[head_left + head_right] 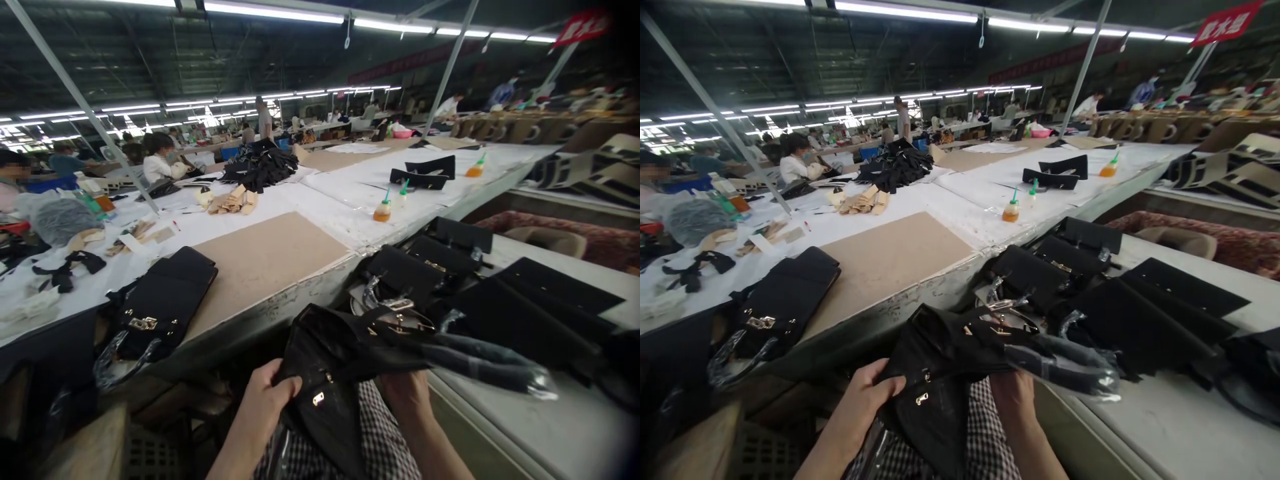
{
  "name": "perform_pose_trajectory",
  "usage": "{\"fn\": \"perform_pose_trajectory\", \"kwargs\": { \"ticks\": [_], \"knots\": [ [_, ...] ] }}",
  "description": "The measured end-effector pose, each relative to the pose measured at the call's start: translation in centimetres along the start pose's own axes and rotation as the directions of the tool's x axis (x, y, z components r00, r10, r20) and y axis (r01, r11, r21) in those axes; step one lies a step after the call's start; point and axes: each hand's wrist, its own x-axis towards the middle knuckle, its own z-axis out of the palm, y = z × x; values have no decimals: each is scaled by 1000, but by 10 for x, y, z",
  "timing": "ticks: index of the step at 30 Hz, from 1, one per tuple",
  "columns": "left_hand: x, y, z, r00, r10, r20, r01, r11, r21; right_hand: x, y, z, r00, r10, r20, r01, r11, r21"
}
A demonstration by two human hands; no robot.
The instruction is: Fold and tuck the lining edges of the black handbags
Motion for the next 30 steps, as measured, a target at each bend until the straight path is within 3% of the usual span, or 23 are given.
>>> {"fn": "perform_pose_trajectory", "kwargs": {
  "ticks": [4,7,10,13,14,15,16,17,19,20,21,22,24,30],
  "knots": [
    [-20,36,-20,988,24,151,-53,980,190,-17,3,-26,970,218,104,-203,969,-140],
    [-27,56,-31,975,19,221,-95,936,340,-21,-9,-55,866,450,218,-355,860,-367],
    [-21,57,-34,969,5,248,-134,852,506,-7,-34,-66,772,574,271,-293,701,-651],
    [-11,47,-30,960,13,280,-185,780,597,15,-63,-38,894,351,281,-42,688,-725],
    [-8,43,-29,957,17,289,-199,764,614,22,-71,-21,894,288,342,57,684,-727],
    [-6,41,-28,956,19,294,-207,752,626,28,-77,-2,857,249,451,173,684,-708],
    [-5,39,-28,955,16,296,-209,743,636,32,-81,18,777,204,596,307,704,-641],
    [-4,38,-28,956,10,293,-205,739,642,35,-82,37,654,195,731,419,712,-564],
    [-4,37,-32,959,-3,284,-187,744,642,40,-74,71,413,218,884,567,698,-437],
    [-4,36,-35,962,-9,274,-174,754,634,42,-66,84,313,232,921,613,692,-382],
    [-4,35,-38,965,-13,260,-157,767,622,44,-57,94,243,252,937,634,689,-350],
    [-4,34,-42,970,-17,242,-138,782,607,46,-46,102,195,272,942,632,700,-332],
    [-5,30,-51,980,-20,199,-101,809,580,51,-25,113,142,313,939,573,748,-336],
    [-14,11,-82,1000,-18,-12,22,868,496,62,16,132,72,386,920,424,823,-378]
  ]
}}
